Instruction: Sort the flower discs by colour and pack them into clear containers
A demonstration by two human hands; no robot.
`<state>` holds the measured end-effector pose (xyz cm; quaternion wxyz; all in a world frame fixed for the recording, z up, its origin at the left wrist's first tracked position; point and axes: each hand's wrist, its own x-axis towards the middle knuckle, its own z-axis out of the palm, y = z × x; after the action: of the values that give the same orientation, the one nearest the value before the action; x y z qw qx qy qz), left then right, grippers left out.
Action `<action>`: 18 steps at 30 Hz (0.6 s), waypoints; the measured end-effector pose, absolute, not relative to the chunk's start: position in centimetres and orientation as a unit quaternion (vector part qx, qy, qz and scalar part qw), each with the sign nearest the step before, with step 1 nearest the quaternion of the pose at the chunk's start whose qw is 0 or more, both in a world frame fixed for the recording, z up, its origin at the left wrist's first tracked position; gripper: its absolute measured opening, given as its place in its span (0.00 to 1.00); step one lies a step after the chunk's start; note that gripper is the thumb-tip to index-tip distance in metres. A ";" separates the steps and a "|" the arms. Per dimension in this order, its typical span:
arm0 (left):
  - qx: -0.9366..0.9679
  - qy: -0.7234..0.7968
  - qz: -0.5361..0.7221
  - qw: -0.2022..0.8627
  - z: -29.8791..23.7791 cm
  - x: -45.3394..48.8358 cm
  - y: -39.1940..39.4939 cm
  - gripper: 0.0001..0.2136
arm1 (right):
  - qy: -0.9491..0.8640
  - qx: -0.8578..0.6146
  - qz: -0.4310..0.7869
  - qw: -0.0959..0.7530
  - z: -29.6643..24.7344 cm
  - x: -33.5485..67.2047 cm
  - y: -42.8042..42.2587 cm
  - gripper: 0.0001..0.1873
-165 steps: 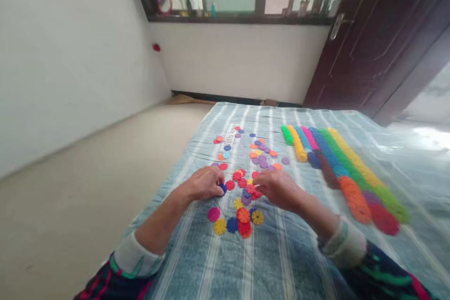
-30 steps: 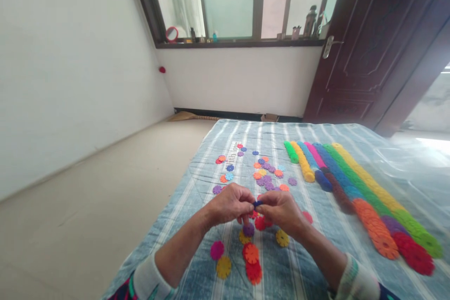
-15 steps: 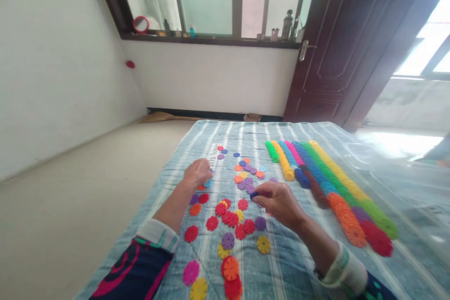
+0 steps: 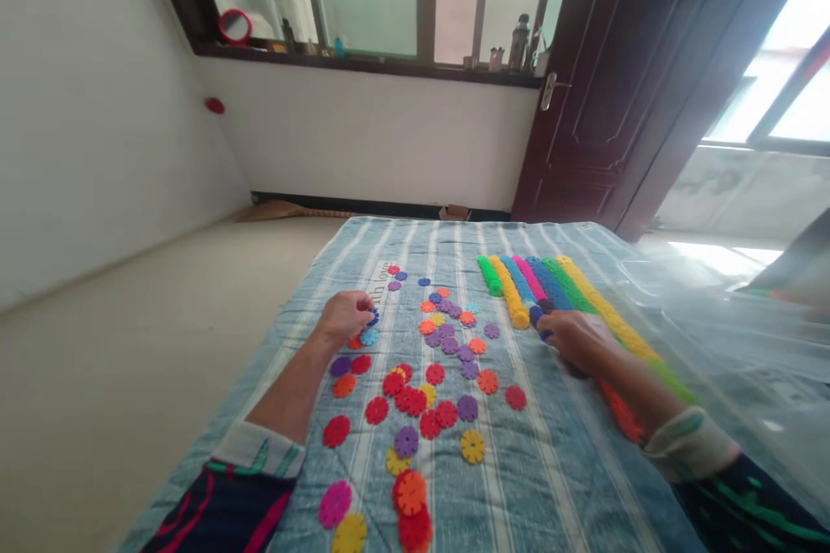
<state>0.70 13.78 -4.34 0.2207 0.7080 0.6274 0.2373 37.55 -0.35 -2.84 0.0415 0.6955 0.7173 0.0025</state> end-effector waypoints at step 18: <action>0.582 0.650 0.384 0.303 -2.4 -1.8 12.6 0.02 | 0.737 0.670 0.070 -0.056 -3.8 34.6 -1.7 0.07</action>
<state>-1.81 12.62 -2.39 0.3027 0.5816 0.6502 0.3840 34.56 -1.68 -3.80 -0.0561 0.6696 0.7373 0.0698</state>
